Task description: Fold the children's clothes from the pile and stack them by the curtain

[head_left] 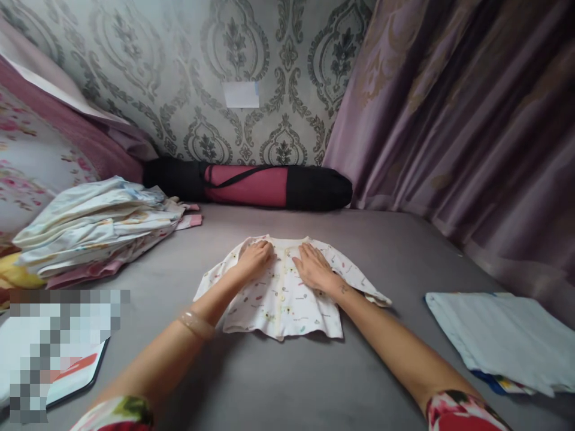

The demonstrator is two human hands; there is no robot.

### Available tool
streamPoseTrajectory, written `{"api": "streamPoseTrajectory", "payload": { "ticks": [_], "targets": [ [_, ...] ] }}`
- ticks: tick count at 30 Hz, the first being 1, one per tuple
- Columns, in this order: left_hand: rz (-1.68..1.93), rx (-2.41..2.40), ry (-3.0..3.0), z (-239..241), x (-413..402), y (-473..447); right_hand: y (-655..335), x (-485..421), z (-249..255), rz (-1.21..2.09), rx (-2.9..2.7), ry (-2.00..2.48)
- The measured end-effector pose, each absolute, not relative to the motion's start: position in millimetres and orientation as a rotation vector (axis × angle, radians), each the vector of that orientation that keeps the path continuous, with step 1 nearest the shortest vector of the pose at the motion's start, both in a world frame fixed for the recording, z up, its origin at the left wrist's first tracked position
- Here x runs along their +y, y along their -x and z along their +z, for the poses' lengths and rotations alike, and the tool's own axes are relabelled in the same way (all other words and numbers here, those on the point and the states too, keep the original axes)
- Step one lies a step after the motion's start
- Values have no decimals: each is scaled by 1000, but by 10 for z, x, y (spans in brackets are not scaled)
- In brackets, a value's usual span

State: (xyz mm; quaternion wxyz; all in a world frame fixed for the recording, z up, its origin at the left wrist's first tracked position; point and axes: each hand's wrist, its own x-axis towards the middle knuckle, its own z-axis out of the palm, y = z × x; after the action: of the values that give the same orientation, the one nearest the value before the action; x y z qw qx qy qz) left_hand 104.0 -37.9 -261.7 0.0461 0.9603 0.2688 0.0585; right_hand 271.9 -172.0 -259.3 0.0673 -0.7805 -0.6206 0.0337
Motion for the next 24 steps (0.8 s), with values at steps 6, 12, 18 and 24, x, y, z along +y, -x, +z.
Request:
{"api": "streamPoseTrajectory", "payload": {
  "ticks": [6,12,18,24],
  "targets": [
    [263,1147,-2904,-2906,-330,-1033,-2740,-1566,-2723,249,-1677,2467],
    [194,1183,-2908,-2883,-345,-1029,-2677,-1474,-2717,259,-1535,2482],
    [127,1163,-2900,-2867,-348,-1038,-3079,-1665,-2413,314,-1321,2157],
    [102,1125,-2859,-2798,-365,-1046,-3817,-2535,-2280,432,-819,2287]
  ]
}}
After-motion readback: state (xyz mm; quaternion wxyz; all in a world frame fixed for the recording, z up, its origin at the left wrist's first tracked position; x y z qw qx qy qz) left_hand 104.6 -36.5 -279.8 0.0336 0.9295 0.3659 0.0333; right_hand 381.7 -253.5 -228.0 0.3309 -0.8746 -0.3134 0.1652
